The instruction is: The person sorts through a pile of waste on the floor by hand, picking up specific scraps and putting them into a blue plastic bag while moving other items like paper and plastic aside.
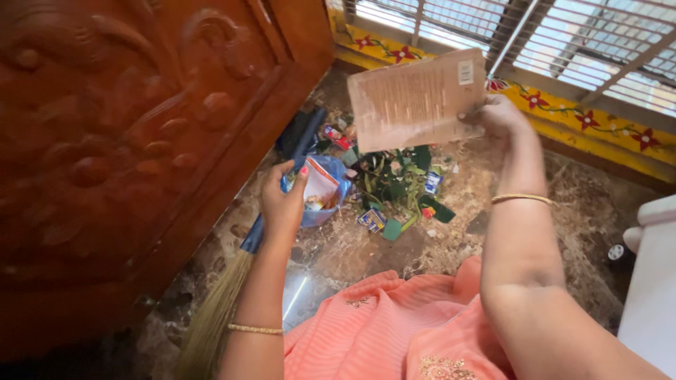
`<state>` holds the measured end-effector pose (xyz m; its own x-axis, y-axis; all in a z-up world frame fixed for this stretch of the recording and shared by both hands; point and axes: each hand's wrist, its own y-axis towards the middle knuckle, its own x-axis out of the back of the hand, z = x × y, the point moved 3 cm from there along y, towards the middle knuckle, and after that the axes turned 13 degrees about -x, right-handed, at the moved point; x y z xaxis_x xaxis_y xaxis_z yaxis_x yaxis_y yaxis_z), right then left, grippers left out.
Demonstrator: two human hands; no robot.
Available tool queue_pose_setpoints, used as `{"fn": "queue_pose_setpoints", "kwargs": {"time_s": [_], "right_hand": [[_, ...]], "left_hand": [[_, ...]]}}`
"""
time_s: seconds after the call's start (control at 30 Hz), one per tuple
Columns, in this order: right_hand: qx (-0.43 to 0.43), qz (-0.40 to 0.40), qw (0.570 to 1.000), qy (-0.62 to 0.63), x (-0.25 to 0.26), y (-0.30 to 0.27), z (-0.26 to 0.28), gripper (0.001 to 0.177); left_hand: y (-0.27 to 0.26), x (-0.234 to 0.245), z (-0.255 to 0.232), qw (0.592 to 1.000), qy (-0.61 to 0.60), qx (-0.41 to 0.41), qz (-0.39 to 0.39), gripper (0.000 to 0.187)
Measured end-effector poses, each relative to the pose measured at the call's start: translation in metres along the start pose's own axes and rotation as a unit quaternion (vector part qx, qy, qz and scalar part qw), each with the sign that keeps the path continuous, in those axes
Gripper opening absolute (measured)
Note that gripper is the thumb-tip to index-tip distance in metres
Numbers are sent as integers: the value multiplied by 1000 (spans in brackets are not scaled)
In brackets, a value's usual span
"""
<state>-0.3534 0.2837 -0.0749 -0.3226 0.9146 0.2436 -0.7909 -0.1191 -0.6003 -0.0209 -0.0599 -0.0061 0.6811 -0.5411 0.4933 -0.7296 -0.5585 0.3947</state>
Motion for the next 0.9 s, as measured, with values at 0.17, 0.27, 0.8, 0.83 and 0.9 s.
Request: {"fn": "queue_pose_setpoints", "kwargs": {"time_s": [0.17,0.27,0.8,0.83,0.9], "right_hand": [[65,225,966,111,-10,-53,35,26],[65,286,947,134,-31,-54,34,17],[183,196,961,-73,-122,-99,69,89],[331,146,918,-163,-121,-109,82,81],[467,91,844,-248,-131,-119,92,74]], "left_hand": [[4,11,13,963,-172,206,-20,37],[8,16,3,937,-252,244,1,41],[-12,-17,42,917,-320,212,109,27],[-13,-18,45,927,-286,206,126,27],[-15,-20,50,936,-252,200,145,27]]}}
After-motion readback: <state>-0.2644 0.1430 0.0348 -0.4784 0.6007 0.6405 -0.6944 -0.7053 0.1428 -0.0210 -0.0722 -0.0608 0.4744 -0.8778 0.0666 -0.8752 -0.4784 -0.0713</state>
